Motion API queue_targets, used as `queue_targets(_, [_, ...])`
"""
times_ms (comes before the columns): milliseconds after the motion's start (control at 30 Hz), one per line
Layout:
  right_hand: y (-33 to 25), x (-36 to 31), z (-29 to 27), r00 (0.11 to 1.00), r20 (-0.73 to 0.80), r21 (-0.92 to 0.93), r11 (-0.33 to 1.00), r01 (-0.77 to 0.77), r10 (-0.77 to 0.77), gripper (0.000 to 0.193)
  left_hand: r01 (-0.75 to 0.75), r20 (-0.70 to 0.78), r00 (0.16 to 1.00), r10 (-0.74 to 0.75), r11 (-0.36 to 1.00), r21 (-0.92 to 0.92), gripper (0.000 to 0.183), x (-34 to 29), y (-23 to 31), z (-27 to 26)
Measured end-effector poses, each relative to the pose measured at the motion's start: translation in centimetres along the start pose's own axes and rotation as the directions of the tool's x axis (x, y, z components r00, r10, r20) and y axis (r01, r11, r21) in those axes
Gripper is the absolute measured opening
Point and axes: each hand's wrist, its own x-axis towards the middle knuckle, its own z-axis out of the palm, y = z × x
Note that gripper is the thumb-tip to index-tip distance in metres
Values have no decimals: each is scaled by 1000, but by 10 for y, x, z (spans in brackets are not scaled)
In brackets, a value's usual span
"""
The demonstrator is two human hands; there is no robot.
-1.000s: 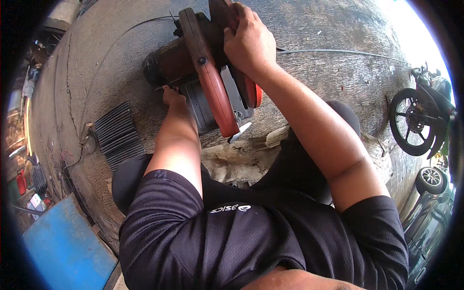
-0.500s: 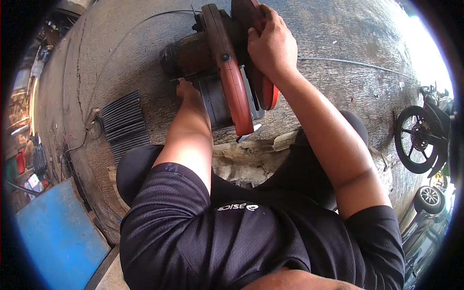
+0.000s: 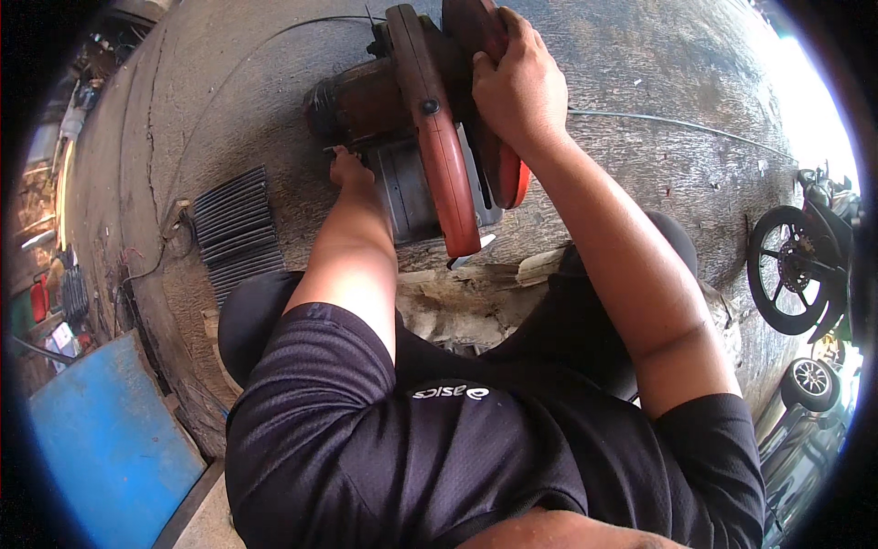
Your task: Cutting a metal rod to length using a chop saw.
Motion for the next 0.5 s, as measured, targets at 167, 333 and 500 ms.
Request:
queue_targets(167, [-3,-1,-2,999,30,55,998,-32,30,45,-40,-45,998,40,999,-12,26,-1,-8,4])
queue_targets(333, [-1,1,5,999,-28,-40,998,43,-44,53,-47,-51,997,50,997,55,27,-2,-9,4])
queue_targets(500, [3,0,7,997,-48,-43,997,61,-63,52,9,68,998,-4,997,-74,25,15,-9,1])
